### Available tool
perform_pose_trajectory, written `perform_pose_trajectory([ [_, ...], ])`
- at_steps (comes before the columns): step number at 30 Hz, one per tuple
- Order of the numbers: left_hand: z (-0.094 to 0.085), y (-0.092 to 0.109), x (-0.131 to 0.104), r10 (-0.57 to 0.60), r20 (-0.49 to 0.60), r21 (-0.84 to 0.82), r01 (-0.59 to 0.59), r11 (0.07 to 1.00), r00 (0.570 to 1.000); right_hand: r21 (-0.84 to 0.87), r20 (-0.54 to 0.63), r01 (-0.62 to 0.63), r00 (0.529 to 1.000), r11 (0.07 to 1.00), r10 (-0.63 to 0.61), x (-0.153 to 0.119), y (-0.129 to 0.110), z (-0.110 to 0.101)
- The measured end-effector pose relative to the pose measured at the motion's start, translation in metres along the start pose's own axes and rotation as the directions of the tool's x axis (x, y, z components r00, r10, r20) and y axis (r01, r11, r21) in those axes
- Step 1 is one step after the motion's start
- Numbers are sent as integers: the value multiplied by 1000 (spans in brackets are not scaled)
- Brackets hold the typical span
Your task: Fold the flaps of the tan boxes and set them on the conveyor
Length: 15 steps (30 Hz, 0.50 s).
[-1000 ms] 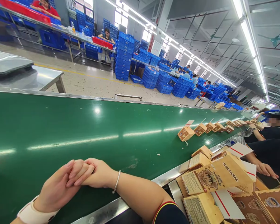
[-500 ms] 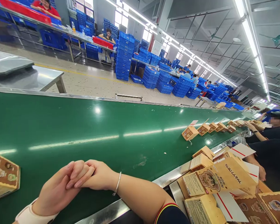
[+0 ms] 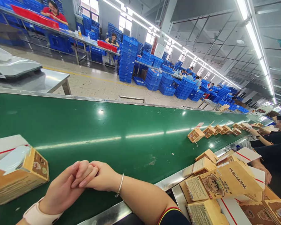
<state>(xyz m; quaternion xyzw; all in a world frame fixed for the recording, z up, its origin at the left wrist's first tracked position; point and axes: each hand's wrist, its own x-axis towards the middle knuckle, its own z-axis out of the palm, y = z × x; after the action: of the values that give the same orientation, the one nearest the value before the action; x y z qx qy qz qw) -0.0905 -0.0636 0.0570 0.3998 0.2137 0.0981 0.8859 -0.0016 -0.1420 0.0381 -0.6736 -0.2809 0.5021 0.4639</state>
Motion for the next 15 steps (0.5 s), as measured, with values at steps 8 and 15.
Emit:
perform_pose_trajectory([
  [8, -9, -6, 3, -1, 43, -78, 4, 997, 999, -27, -5, 33, 999, 999, -33, 2, 6, -1],
  [15, -8, -12, 3, -16, -98, -139, 2, 990, 995, -48, -48, 17, 999, 999, -20, -1, 5, 0],
])
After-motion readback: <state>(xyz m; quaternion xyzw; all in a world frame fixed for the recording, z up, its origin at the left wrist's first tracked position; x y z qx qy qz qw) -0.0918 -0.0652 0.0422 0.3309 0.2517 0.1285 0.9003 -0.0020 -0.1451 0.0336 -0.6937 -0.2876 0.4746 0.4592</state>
